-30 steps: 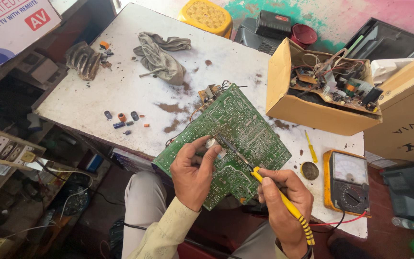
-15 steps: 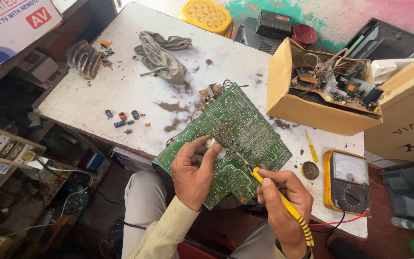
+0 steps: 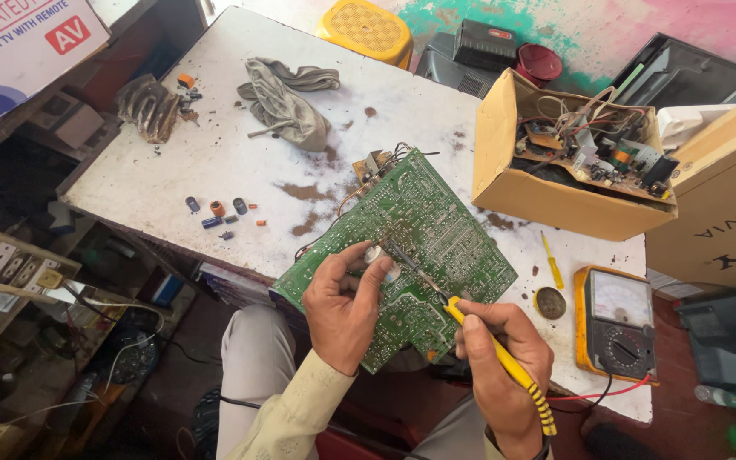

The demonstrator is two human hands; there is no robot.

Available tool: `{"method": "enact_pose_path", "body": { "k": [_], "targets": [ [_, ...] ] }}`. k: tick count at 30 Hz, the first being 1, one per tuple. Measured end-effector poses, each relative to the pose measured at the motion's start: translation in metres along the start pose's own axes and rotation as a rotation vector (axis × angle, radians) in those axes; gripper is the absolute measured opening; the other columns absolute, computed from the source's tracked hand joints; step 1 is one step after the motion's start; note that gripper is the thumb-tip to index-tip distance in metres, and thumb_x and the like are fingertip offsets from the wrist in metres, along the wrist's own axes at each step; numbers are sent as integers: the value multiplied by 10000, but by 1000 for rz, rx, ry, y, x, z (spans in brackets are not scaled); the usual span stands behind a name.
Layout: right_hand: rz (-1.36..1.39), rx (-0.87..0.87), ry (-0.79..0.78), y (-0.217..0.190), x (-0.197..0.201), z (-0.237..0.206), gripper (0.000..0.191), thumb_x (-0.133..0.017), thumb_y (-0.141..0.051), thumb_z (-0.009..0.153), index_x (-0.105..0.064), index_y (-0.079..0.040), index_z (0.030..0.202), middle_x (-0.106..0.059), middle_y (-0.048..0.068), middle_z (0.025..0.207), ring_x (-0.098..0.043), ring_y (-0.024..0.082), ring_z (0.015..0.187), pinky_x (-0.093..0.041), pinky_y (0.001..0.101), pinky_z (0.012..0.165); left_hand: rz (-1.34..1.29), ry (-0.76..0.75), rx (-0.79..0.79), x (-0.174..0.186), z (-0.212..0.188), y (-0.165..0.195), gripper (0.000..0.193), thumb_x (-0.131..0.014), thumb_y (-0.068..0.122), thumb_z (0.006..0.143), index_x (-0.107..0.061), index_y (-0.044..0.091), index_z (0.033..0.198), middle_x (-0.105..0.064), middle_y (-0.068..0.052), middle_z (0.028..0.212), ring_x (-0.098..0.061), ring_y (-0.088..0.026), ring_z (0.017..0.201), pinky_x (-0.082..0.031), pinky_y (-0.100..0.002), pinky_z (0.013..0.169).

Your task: The person sits at a cluttered repair bench holding a soldering iron and works on a green circuit board, holding a component against the board while heating its solder joints. They retrieve parts from a drawer, continue soldering, and finally use a magnifying glass to view the board while touching it with the iron.

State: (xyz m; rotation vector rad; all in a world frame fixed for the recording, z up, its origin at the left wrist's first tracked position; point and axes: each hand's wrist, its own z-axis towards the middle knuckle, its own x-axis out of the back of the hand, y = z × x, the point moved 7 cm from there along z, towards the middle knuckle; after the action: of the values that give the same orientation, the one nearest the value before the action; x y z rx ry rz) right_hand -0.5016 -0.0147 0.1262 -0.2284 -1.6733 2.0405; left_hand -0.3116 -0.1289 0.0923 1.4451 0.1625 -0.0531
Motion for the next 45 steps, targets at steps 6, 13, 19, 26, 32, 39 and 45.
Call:
{"method": "enact_pose_path", "body": {
  "k": [6, 13, 19, 26, 32, 39, 45],
  "targets": [
    [12, -5, -7, 0, -1, 1, 175, -636, -72, 977, -700, 28, 1106, -663, 38, 767, -578, 59, 675, -489, 213, 627, -17, -4, 10, -1, 0, 0, 334, -787, 167, 888, -722, -9, 1164, -683, -40, 889, -640, -54, 590, -490, -210, 488],
    [-6, -21, -3, 0, -1, 1, 170, -631, -61, 973, -701, 31, 1097, -662, 38, 764, -574, 58, 670, -481, 213, 620, -1, 0, 7, 0, 0, 1, 336, -790, 171, 886, -725, -11, 1160, -683, -41, 891, -637, -53, 588, -489, -210, 487],
    [16, 8, -13, -2, -2, 0, 168, -619, -58, 985, -693, 33, 1106, -653, 33, 767, -568, 56, 675, -479, 211, 630, 0, -5, 18, 0, 0, 0, 338, -794, 175, 880, -726, -8, 1156, -689, -41, 879, -646, -54, 586, -491, -209, 488],
    [10, 4, -6, -4, -2, 0, 172, -616, -52, 985, -697, 32, 1111, -647, 36, 759, -562, 58, 670, -474, 213, 622, 16, -2, -9, 0, 1, 0, 336, -800, 181, 881, -732, -5, 1152, -690, -39, 865, -636, -49, 595, -489, -208, 500],
    [7, 5, 12, -4, -1, -1, 174, -617, -56, 986, -696, 37, 1109, -655, 40, 761, -568, 61, 671, -476, 215, 618, 17, -10, -20, -1, 1, 1, 332, -798, 181, 884, -731, -1, 1154, -693, -29, 876, -624, -43, 600, -478, -205, 499],
    [14, -1, 12, -3, -1, -1, 175, -614, -57, 985, -691, 41, 1108, -655, 41, 761, -566, 62, 668, -477, 215, 612, -3, -10, -27, -1, 1, 2, 331, -798, 172, 886, -731, -2, 1160, -683, -29, 880, -619, -42, 604, -470, -202, 501],
    [22, -8, 19, -2, -3, -3, 172, -614, -54, 986, -689, 40, 1108, -654, 40, 763, -567, 63, 673, -477, 214, 615, -4, -12, -17, -1, 0, 0, 337, -799, 171, 885, -731, 1, 1169, -700, -33, 881, -627, -42, 611, -482, -201, 513]
  ]
}}
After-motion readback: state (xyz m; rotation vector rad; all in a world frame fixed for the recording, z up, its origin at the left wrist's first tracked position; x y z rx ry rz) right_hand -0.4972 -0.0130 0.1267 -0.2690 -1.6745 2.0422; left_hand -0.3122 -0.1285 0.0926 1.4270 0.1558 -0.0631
